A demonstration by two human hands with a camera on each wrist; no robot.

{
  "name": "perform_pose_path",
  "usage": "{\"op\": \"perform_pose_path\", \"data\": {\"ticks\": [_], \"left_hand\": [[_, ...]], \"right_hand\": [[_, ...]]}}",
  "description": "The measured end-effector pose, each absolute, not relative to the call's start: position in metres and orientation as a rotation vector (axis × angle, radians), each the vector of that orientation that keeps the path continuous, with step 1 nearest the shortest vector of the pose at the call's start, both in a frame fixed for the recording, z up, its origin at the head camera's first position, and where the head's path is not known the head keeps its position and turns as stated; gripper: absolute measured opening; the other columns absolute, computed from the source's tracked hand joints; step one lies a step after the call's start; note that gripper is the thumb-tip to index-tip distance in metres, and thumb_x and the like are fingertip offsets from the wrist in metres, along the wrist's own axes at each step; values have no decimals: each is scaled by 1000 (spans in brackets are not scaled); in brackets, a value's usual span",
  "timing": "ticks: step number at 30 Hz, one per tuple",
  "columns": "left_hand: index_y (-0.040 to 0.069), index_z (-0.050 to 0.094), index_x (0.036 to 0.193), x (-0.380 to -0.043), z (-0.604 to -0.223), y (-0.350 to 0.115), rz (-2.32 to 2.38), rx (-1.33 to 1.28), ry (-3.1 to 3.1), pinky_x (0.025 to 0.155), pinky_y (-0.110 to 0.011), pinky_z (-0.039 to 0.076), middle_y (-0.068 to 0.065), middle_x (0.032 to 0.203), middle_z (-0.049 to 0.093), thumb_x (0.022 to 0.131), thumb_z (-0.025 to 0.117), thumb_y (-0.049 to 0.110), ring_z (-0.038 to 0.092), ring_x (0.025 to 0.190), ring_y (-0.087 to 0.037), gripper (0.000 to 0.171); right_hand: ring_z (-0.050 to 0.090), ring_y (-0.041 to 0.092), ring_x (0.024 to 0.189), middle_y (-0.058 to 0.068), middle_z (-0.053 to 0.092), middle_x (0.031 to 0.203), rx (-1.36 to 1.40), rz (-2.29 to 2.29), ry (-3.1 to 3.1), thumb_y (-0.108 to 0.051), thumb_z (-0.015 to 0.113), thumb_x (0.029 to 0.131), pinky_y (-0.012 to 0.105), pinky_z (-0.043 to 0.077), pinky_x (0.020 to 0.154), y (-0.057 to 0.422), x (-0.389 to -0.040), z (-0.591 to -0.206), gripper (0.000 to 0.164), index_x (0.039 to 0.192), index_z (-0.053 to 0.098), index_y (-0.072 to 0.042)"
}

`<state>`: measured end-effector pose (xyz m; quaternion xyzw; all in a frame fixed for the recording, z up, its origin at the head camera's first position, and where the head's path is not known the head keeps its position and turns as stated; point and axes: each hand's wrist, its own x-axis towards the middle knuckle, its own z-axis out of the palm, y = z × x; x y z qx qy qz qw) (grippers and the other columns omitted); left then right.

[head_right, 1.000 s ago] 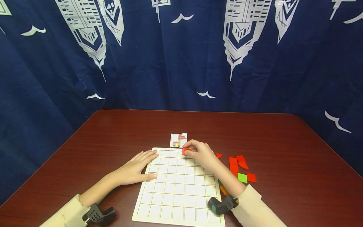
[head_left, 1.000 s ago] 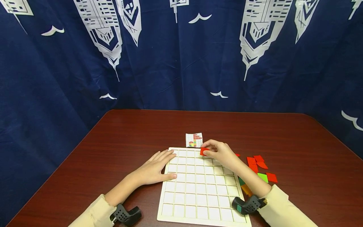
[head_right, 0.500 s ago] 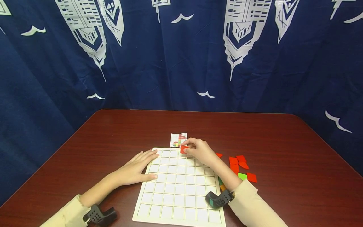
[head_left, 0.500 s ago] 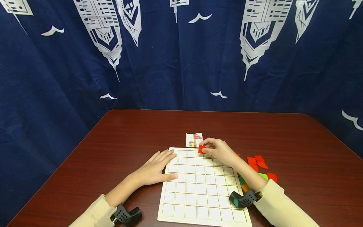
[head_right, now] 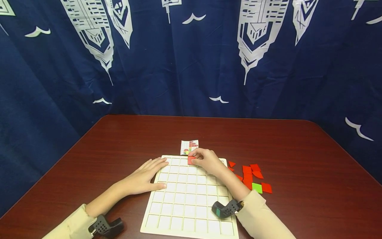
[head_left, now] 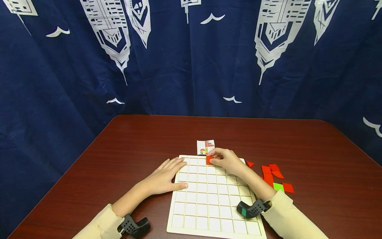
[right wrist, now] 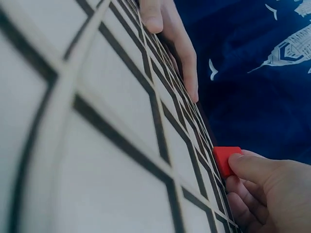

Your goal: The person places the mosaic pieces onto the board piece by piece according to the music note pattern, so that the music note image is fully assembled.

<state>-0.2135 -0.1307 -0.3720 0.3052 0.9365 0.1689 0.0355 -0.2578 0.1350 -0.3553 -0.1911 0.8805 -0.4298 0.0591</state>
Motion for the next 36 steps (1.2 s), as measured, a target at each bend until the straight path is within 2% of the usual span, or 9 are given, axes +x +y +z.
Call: {"op": "perform_pose_path", "data": {"ticks": [7,21,36], "left_hand": [[17,26,144,-213,-371,-131,542,928,2871,116,-43,5,0,152,19,81,47,65,10,142,-19,82],[19,23,145,-213,-372,-130,538,896,2862,116,-39,3,4,153,16,80,46,68,8,142,-14,84],[19,25,144,-215,-372,-130,519,921,2870,116,-43,5,1,152,19,81,47,66,14,141,-19,81]], "right_hand": [[57,12,77,3,64,90,-612,-1252,2730,-16,62,86,26,47,69,135,-257,-358,18,103,63,-14],[51,11,73,1,60,85,-671,-1237,2833,-14,65,84,19,43,63,139,-259,-366,13,96,67,-11],[49,10,75,0,54,88,-742,-1153,2864,-16,66,83,18,42,63,139,-255,-366,16,98,67,-10]]}}
